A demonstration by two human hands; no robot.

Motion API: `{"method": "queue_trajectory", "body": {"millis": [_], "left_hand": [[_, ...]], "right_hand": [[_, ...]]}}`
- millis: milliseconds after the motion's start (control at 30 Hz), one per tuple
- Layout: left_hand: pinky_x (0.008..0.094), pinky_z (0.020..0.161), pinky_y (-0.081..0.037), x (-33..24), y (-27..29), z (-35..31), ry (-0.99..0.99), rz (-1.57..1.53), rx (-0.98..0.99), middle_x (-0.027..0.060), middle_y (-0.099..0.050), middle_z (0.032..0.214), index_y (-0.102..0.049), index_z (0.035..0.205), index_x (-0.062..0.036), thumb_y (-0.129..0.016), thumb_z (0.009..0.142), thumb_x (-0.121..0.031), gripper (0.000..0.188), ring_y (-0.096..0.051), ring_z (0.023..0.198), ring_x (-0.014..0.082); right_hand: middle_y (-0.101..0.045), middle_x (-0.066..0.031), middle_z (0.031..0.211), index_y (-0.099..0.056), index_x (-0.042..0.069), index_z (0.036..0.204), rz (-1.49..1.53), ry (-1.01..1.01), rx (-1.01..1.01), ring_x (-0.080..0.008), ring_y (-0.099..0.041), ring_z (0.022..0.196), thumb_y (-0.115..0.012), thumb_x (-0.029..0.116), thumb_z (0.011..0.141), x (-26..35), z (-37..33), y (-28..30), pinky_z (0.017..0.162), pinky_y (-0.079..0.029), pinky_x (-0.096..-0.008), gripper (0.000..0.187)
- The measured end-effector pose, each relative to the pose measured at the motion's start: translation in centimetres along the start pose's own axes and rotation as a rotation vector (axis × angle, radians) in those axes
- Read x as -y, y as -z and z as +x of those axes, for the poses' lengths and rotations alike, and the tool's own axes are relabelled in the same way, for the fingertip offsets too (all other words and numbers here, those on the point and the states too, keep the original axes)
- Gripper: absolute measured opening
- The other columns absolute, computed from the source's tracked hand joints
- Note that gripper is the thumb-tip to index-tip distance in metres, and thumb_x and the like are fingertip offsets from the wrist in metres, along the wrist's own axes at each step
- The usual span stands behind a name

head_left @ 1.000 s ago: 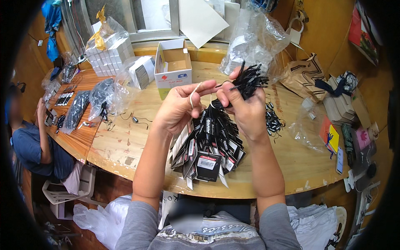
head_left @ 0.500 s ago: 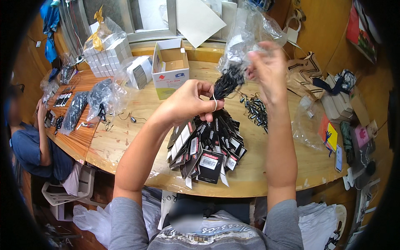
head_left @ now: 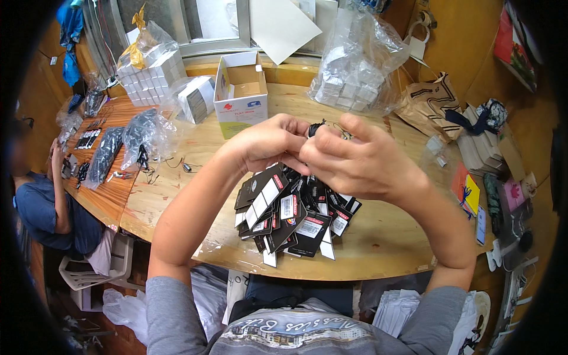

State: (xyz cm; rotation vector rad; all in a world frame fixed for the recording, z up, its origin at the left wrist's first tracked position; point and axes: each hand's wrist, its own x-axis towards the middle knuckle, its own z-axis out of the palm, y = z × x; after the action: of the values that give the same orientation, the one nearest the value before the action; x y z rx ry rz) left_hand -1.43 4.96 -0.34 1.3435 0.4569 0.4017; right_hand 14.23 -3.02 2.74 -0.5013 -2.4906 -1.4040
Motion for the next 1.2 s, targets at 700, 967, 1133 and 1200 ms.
{"method": "queue_trajectory", "body": {"millis": [700,967,1133,1200], "left_hand": [[0.0191,0.053,-0.05,2.6,1.7,-2.7,-0.239,-0.276,-0.106,0.0164,-0.059,0.082,-0.052,0.09,0.0066,-0.05,0.078,-0.001,0.015,-0.061,0.064,0.0182],[0.0166,0.043,-0.027,2.7,1.5,-0.7,-0.414,-0.401,-0.351,-0.0043,-0.043,0.059,-0.054,0.086,-0.0036,-0.053,0.079,-0.011,0.011,-0.036,0.048,0.0042],[0.0173,0.048,-0.03,3.1,0.0,-0.6,-0.44,-0.045,-0.225,-0.0031,-0.043,0.063,-0.035,0.123,-0.0063,-0.056,0.079,-0.027,0.053,-0.04,0.058,0.005],[0.0168,0.051,-0.033,3.1,0.3,-0.3,-0.456,0.021,-0.305,-0.0033,-0.046,0.066,-0.044,0.112,-0.0053,-0.054,0.08,-0.023,0.038,-0.043,0.061,0.0052]], "right_hand": [[-0.046,-0.0017,0.075,-0.053,0.011,0.065,0.445,-0.447,0.263,-0.0186,-0.045,0.08,-0.053,0.012,0.066,-0.7,-4.8,-1.9,0.07,-0.033,-0.0344,0.002],[-0.045,-0.0039,0.073,-0.051,0.01,0.064,0.678,-0.726,0.212,-0.0205,-0.045,0.079,-0.05,0.009,0.065,1.1,-2.3,-1.2,0.069,-0.033,-0.0343,0.001],[-0.047,-0.0029,0.076,-0.056,0.013,0.067,0.079,-0.712,0.098,-0.018,-0.046,0.079,-0.051,0.013,0.065,0.3,-3.3,-3.6,0.068,-0.033,-0.0343,0.006],[-0.047,-0.003,0.077,-0.056,0.014,0.066,0.031,-0.652,0.056,-0.0181,-0.046,0.079,-0.051,0.014,0.065,-0.1,-2.0,-3.1,0.067,-0.033,-0.0341,0.006]]}}
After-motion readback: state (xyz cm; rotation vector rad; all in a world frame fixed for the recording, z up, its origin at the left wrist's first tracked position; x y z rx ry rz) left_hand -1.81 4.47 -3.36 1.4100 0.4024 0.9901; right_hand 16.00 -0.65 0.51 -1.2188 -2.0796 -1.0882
